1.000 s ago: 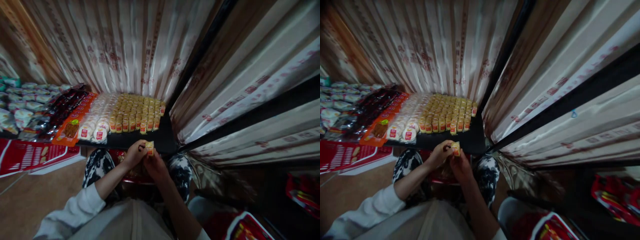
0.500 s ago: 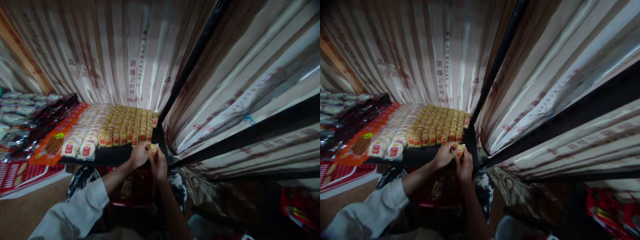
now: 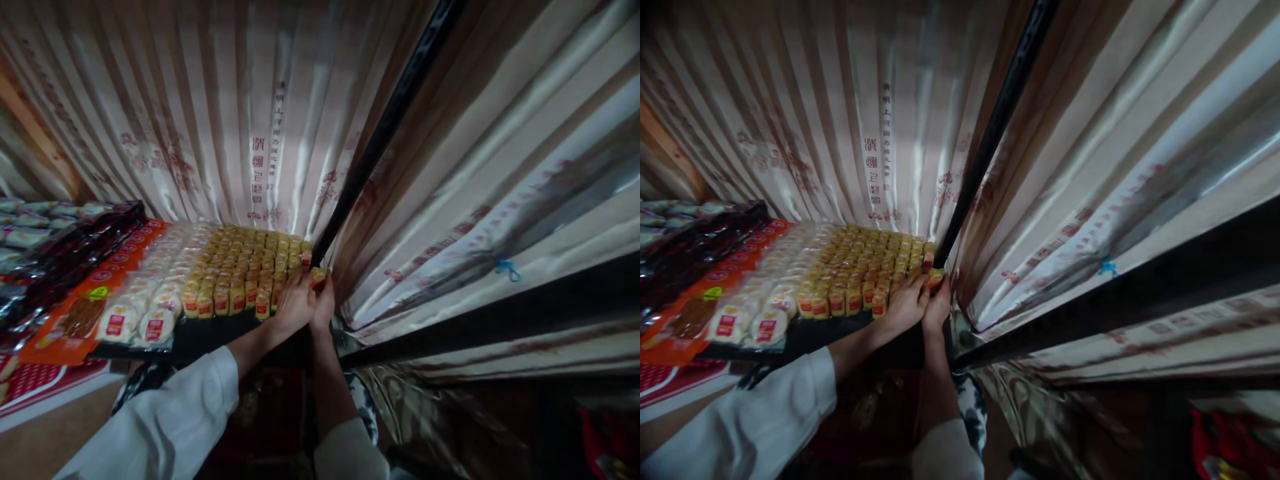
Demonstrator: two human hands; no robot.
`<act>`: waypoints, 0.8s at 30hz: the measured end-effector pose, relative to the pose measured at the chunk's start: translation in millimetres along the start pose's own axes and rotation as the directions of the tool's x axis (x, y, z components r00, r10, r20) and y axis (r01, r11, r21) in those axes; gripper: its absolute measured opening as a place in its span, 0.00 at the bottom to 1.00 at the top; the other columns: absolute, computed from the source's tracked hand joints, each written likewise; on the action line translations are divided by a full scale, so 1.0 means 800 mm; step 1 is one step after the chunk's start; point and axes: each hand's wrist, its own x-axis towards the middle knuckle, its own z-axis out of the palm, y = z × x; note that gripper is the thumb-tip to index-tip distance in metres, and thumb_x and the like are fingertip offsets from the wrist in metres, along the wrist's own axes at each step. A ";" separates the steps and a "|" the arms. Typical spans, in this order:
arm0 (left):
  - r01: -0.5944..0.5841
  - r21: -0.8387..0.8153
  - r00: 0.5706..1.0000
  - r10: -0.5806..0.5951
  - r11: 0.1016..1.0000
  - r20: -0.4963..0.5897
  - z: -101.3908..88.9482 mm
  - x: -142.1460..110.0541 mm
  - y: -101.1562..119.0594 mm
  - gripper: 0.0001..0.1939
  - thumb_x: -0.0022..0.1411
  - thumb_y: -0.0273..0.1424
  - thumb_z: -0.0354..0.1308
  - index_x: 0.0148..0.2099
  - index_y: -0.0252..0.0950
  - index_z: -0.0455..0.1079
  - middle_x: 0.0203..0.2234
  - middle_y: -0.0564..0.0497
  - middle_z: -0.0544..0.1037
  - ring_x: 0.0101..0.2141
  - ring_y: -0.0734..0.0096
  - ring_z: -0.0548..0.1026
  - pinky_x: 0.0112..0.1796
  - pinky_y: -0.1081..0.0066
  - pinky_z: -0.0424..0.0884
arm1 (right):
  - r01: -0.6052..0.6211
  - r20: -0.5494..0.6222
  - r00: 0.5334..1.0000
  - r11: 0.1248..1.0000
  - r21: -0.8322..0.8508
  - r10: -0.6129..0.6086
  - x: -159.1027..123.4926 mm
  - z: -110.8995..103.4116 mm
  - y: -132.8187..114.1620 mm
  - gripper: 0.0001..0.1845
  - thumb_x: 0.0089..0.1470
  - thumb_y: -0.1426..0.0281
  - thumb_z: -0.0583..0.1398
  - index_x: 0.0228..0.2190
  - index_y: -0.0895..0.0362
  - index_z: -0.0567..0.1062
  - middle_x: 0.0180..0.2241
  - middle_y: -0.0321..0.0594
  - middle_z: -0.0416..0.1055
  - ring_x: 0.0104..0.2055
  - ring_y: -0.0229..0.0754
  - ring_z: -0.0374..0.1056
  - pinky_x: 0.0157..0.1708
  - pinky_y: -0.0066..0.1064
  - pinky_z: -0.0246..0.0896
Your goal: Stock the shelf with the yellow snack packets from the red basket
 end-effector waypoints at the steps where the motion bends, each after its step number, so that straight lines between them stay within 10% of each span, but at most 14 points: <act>1: -0.013 -0.003 1.000 0.013 1.000 -0.011 0.001 -0.001 -0.001 0.20 0.59 0.24 0.47 0.54 0.31 0.63 0.50 0.41 0.69 0.51 0.61 0.66 0.53 0.64 0.62 | 0.012 -0.014 1.000 0.999 -0.033 -0.013 0.010 0.005 0.001 0.32 0.47 0.68 0.58 0.54 0.58 0.59 0.52 0.49 0.63 0.53 0.46 0.60 0.51 0.35 0.55; 13: -0.126 -0.228 0.985 0.096 0.965 -0.141 -0.002 -0.064 -0.035 0.17 0.59 0.23 0.44 0.48 0.33 0.67 0.46 0.43 0.72 0.49 0.65 0.69 0.51 0.64 0.66 | 0.037 0.019 0.999 0.973 -0.230 -0.034 0.076 0.049 0.021 0.21 0.47 0.69 0.58 0.46 0.56 0.70 0.39 0.45 0.71 0.42 0.46 0.66 0.45 0.36 0.57; 24: 0.040 -0.265 0.991 -0.071 0.963 -0.110 -0.016 -0.158 -0.062 0.18 0.57 0.19 0.45 0.45 0.38 0.69 0.46 0.46 0.73 0.47 0.69 0.71 0.49 0.66 0.69 | 0.146 0.079 0.989 0.946 -0.288 -0.129 0.078 0.055 0.051 0.24 0.49 0.60 0.54 0.44 0.62 0.69 0.38 0.51 0.71 0.43 0.51 0.66 0.44 0.41 0.59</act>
